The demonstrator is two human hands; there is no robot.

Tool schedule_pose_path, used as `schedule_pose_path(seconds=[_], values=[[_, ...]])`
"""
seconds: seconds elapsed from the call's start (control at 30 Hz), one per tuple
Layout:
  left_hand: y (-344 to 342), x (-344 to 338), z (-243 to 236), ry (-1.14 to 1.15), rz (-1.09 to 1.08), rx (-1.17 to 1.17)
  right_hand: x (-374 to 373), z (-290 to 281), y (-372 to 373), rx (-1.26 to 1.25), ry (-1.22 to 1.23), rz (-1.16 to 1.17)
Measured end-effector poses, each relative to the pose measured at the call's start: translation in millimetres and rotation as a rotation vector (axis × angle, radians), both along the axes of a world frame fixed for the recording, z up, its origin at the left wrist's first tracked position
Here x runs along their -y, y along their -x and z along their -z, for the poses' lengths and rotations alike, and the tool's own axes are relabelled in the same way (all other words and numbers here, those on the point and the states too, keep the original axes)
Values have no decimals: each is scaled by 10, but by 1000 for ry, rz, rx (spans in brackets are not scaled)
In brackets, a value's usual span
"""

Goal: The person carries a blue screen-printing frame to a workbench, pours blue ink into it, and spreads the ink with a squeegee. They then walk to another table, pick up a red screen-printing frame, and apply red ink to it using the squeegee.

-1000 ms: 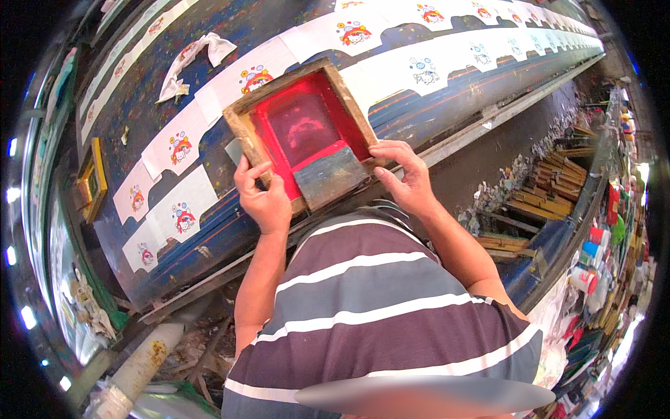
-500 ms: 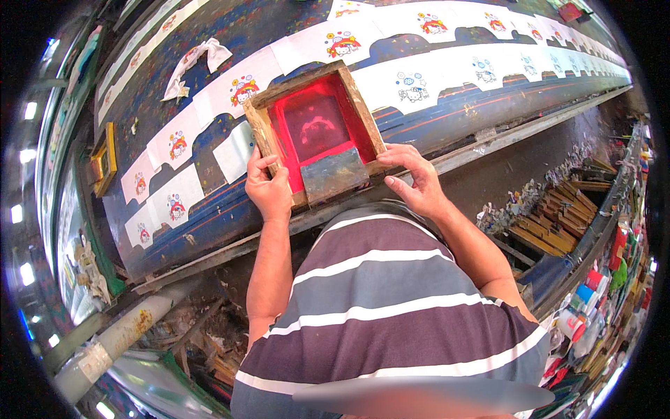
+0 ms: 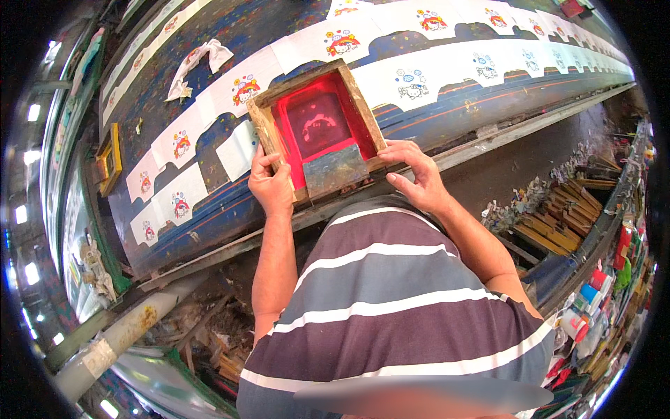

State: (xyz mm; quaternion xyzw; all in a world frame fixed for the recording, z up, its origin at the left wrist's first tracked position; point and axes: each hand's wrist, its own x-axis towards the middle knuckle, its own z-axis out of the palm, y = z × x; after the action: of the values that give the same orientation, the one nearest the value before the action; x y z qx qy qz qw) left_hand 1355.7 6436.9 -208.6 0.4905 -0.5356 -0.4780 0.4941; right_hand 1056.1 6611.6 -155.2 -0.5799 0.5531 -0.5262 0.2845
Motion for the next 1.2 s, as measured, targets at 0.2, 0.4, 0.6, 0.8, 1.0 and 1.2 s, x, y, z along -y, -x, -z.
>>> schedule_pose_path(seconds=[0.2, 0.4, 0.6, 0.8, 1.0, 1.2], values=[[10, 15, 5, -9, 23, -49, 100, -226, -162, -255, 72, 55], [-15, 19, 43, 11, 40, -42, 353, -434, -415, -561, 109, -225], [-17, 35, 92, 17, 45, -67, 641, -469, -599, -923, -26, -392], [-8, 28, 137, 50, 1, 50, 1017, -674, -362, -943, -45, -526], [21, 10, 89, 98, -18, 132, 1730, -652, -179, -841, -153, -460], [47, -10, 0, 150, -29, 211, 2152, -573, -254, -874, -112, -230]])
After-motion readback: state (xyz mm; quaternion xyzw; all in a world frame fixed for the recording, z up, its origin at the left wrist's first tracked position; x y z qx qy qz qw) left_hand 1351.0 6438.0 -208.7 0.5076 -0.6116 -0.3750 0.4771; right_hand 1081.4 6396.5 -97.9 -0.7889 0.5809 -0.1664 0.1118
